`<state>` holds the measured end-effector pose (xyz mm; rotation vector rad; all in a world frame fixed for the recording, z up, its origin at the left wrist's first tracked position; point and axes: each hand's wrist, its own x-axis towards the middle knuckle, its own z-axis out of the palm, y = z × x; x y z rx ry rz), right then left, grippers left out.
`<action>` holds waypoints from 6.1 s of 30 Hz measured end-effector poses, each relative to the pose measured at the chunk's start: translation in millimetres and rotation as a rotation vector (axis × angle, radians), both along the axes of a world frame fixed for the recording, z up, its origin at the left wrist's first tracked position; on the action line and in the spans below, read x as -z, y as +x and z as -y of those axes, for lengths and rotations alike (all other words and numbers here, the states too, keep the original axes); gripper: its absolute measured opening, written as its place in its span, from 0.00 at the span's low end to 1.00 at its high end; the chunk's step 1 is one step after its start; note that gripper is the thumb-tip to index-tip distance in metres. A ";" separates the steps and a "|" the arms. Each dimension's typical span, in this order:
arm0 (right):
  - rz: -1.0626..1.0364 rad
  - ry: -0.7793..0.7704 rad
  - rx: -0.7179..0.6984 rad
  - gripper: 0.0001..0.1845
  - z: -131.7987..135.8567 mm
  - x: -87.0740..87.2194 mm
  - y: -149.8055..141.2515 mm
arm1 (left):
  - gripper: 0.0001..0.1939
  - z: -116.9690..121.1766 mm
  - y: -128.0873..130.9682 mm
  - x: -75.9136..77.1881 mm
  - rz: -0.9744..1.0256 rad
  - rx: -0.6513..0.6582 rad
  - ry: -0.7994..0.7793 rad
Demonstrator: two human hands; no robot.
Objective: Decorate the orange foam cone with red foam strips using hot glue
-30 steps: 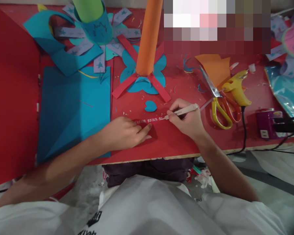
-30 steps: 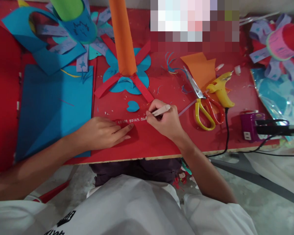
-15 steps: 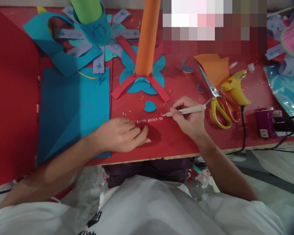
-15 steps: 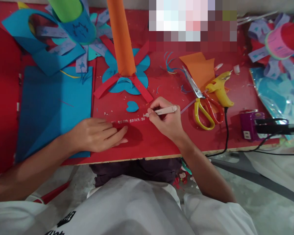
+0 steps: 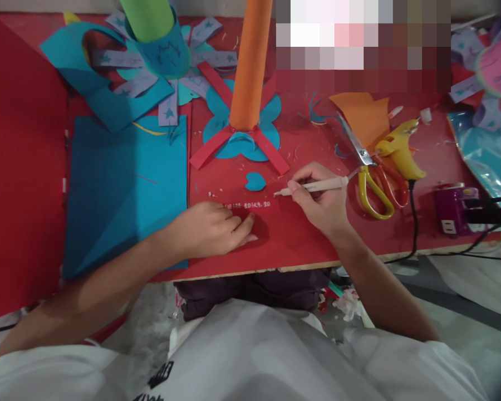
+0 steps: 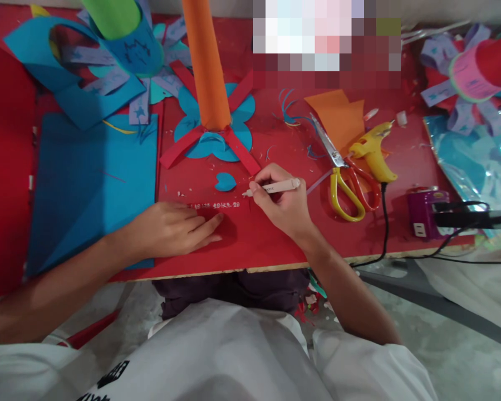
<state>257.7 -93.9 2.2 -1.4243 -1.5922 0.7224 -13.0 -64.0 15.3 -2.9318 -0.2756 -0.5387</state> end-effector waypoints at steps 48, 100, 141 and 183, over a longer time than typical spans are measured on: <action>0.044 0.019 -0.143 0.09 -4.4 -3.1 -1.8 | 0.18 15.8 14.4 -3.1 -0.208 -0.104 0.001; 0.107 -0.010 -0.101 0.09 -4.1 -3.3 -1.8 | 0.22 20.7 15.3 1.2 -0.185 -0.093 -0.033; 0.116 0.009 -0.047 0.10 -4.0 -3.2 -1.8 | 0.22 21.1 15.8 0.4 -0.176 -0.095 -0.064; 0.507 0.373 -0.422 0.07 39.3 -11.9 8.2 | 0.15 12.7 5.4 4.2 -0.008 -0.017 0.059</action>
